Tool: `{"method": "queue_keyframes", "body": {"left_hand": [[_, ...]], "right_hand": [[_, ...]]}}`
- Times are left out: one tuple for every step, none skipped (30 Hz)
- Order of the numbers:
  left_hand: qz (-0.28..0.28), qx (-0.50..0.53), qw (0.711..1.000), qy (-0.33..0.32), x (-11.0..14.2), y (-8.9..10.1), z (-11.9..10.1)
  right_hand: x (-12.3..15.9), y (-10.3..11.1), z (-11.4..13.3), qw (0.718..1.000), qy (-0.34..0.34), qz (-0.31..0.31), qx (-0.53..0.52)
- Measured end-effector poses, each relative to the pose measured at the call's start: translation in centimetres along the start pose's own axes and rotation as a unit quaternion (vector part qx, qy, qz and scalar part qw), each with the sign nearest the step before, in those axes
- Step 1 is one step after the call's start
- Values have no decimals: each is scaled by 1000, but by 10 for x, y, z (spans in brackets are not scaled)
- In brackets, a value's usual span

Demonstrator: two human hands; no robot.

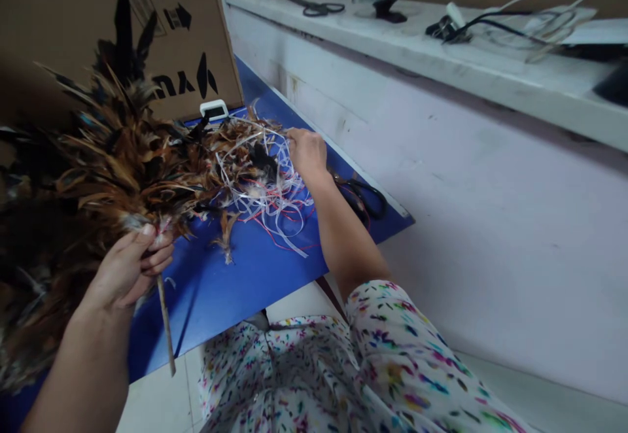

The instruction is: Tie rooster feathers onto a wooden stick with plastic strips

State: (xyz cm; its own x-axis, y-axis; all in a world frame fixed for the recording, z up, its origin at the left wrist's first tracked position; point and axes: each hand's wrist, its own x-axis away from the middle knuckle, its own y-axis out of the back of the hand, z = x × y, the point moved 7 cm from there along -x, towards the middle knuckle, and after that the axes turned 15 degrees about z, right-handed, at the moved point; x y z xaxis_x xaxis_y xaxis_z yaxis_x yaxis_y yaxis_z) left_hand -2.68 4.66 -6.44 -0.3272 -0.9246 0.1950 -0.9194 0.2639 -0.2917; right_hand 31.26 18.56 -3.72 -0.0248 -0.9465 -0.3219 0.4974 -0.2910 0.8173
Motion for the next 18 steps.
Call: {"method": "queue_keyframes", "body": {"left_hand": [[7, 1, 1000, -2, 0, -1, 0], [11, 0, 1000, -4, 0, 0, 0], [11, -2, 1000, -5, 0, 0, 0], [8, -6, 1000, -5, 0, 1, 0], [5, -10, 1000, -4, 0, 3, 1], [5, -13, 1000, -1, 0, 3, 2], [5, -15, 1000, 1, 0, 4, 2], [5, -15, 1000, 2, 0, 4, 3], [7, -15, 1000, 4, -1, 4, 3], [6, -15, 1000, 7, -1, 4, 3], [3, -14, 1000, 10, 0, 3, 3], [-1, -13, 1000, 14, 0, 3, 2], [-5, -10, 1000, 17, 0, 3, 2], [-7, -9, 1000, 20, 0, 2, 2], [-9, -9, 1000, 22, 0, 2, 2], [-12, -9, 1000, 20, 0, 2, 1], [-13, -11, 1000, 17, 0, 3, 1], [-12, -12, 1000, 13, -1, 3, 1]], "right_hand": [[0, 2, -2, 1000, -8, -3, 0], [0, 4, -4, 1000, -17, -5, -1], [0, 6, -6, 1000, -26, -8, 0], [0, 8, -8, 999, -35, -10, 2], [0, 9, -8, 999, -42, -11, 5], [0, 9, -9, 999, -47, -9, 12], [-1, 8, -9, 998, -51, -3, 20], [-1, 6, -8, 998, -52, 9, 30], [-2, 1, -8, 997, -50, 28, 42], [-2, -4, -7, 996, -46, 51, 54], [-3, -10, -6, 994, -40, 75, 62], [-4, -15, -6, 993, -36, 96, 64], [-5, -20, -6, 992, -31, 110, 60], [-7, -22, -6, 992, -29, 115, 51], [-8, -23, -7, 992, -27, 114, 37], [-10, -23, -7, 993, -26, 110, 24], [-12, -22, -8, 994, -27, 106, 13], [-13, -22, -9, 994, -32, 104, 7]]}}
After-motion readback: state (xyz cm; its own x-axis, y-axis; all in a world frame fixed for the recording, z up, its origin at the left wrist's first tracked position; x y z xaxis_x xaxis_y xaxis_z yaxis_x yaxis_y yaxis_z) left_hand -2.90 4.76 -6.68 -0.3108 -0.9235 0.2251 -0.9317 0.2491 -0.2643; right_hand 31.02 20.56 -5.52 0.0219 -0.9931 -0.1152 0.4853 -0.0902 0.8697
